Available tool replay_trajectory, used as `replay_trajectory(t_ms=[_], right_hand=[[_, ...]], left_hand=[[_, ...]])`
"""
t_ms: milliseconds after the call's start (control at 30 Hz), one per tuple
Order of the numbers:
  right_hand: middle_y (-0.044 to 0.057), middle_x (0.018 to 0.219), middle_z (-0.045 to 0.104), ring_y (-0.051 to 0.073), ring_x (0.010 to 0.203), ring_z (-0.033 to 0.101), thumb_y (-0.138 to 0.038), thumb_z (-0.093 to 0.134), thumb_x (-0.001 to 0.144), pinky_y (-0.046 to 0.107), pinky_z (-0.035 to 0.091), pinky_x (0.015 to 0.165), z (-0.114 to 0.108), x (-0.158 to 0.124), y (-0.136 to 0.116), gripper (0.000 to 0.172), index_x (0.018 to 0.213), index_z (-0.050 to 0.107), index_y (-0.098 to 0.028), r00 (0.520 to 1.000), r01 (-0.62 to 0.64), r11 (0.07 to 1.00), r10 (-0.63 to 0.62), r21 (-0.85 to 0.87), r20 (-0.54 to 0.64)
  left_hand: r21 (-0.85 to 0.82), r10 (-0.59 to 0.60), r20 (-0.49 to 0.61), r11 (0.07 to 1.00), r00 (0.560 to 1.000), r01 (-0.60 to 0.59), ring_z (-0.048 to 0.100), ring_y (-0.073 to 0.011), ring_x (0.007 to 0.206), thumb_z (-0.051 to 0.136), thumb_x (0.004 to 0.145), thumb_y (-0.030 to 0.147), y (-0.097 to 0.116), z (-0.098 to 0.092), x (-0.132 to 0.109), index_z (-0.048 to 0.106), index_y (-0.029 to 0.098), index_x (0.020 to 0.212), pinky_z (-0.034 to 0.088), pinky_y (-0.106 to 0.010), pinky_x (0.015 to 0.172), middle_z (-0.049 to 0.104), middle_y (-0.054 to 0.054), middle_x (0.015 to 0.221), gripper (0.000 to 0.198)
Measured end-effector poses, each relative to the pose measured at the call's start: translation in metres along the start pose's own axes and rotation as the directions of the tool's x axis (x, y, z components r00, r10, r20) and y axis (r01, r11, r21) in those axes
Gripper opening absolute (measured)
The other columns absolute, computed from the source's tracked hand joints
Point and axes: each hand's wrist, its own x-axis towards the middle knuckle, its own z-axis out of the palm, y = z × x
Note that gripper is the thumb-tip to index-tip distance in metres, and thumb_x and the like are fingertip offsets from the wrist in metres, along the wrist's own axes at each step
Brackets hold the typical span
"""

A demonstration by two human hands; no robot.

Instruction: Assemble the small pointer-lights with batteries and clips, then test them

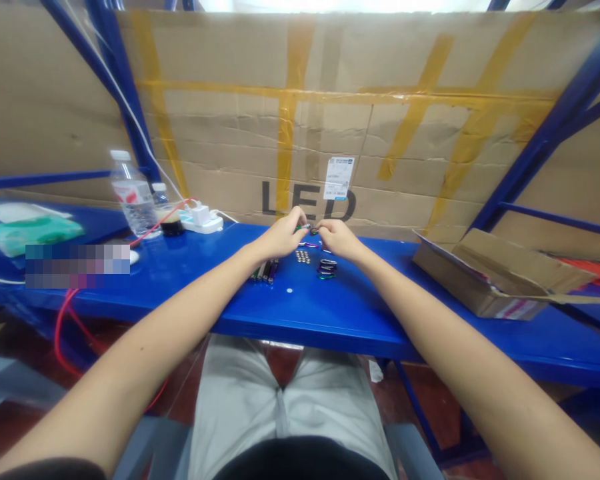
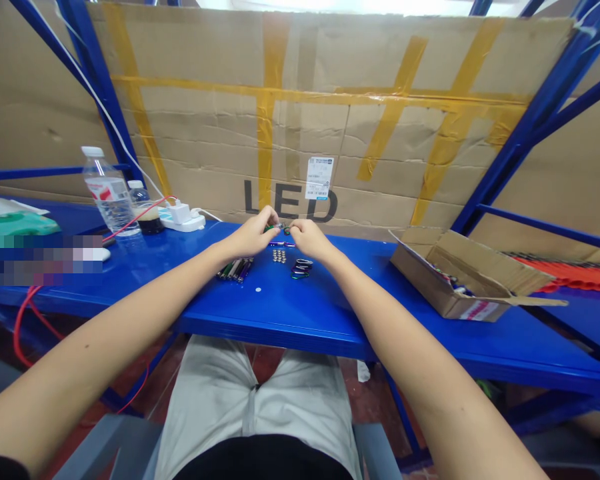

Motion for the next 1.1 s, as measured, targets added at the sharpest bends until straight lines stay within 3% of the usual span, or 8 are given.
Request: replay_trajectory(t_ms=[200,400,500,667,800,900,1000,1100], right_hand=[[0.002,0.066,0.056,0.017,0.067,0.049,-0.014,0.039,0.087,0.028,0.032,0.062,-0.005,-0.001,-0.004,0.023,0.066,0.047,-0.020,0.997,0.073,0.972,-0.080,-0.221,-0.023],[0.010,0.085,0.066,0.019,0.077,0.055,-0.010,0.040,0.090,0.028,0.037,0.070,-0.004,-0.004,-0.008,0.022,0.082,0.060,-0.014,0.993,0.117,0.926,-0.109,-0.360,0.043],[0.013,0.093,0.068,0.020,0.082,0.057,-0.009,0.040,0.091,0.028,0.040,0.075,-0.002,-0.005,-0.009,0.024,0.092,0.064,-0.011,0.988,0.155,0.893,-0.138,-0.422,0.069],[0.014,0.093,0.069,0.020,0.081,0.058,-0.009,0.039,0.092,0.029,0.042,0.076,-0.002,-0.006,-0.010,0.025,0.093,0.065,-0.010,0.992,0.129,0.867,-0.111,-0.482,0.065],[0.013,0.091,0.070,0.021,0.083,0.061,-0.010,0.041,0.090,0.030,0.043,0.077,-0.005,-0.004,-0.006,0.025,0.088,0.066,-0.012,0.996,0.088,0.945,-0.094,-0.316,-0.003],[0.005,0.066,0.064,0.018,0.066,0.059,-0.011,0.040,0.087,0.027,0.044,0.066,-0.006,-0.002,-0.001,0.025,0.079,0.064,-0.015,1.000,-0.001,0.999,0.000,-0.033,-0.022],[-0.001,0.053,0.054,0.015,0.052,0.053,-0.008,0.041,0.085,0.026,0.043,0.054,-0.005,0.000,0.002,0.023,0.081,0.063,-0.015,0.992,-0.128,0.966,0.125,0.224,0.024],[0.000,0.058,0.059,0.014,0.054,0.056,-0.003,0.045,0.082,0.025,0.045,0.054,-0.005,0.001,0.005,0.023,0.090,0.063,-0.014,0.982,-0.189,0.920,0.181,0.343,0.056]], left_hand=[[0.131,0.129,0.005,0.983,0.992,-0.129,0.065,-0.0203,0.091,0.051,0.095,0.025,0.000,-0.002,0.001,0.063,0.018,0.101,0.048,-0.033,0.083,0.072,-0.007,0.099,0.015],[0.284,0.225,-0.027,0.936,0.974,-0.208,0.066,-0.0218,0.098,0.052,0.095,0.027,-0.005,0.003,0.003,0.069,0.017,0.108,0.049,-0.035,0.089,0.072,-0.010,0.104,0.023],[0.365,0.226,-0.011,0.908,0.974,-0.207,0.066,-0.0223,0.093,0.052,0.095,0.028,-0.006,0.003,0.003,0.070,0.017,0.109,0.050,-0.035,0.084,0.071,-0.010,0.099,0.025],[0.421,0.171,0.034,0.891,0.985,-0.170,0.067,-0.0238,0.093,0.054,0.093,0.027,-0.006,0.003,0.002,0.071,0.019,0.107,0.050,-0.036,0.081,0.071,-0.010,0.099,0.024],[0.325,0.085,-0.015,0.943,0.996,-0.075,0.067,-0.0239,0.098,0.055,0.093,0.030,-0.006,-0.001,0.003,0.070,0.022,0.105,0.049,-0.037,0.084,0.073,-0.008,0.106,0.021],[0.178,0.034,-0.042,0.984,0.999,-0.026,0.067,-0.0232,0.098,0.058,0.092,0.029,-0.009,-0.003,0.004,0.069,0.020,0.100,0.049,-0.036,0.087,0.074,-0.007,0.104,0.017],[0.075,-0.010,-0.052,0.997,0.999,0.013,0.066,-0.0223,0.098,0.059,0.089,0.022,-0.015,-0.003,0.004,0.068,0.019,0.099,0.048,-0.036,0.089,0.073,-0.007,0.103,0.013],[0.026,-0.064,-0.056,0.998,0.996,0.065,0.065,-0.0217,0.097,0.060,0.087,0.017,-0.020,-0.002,0.005,0.066,0.018,0.101,0.048,-0.036,0.090,0.073,-0.007,0.105,0.016]])
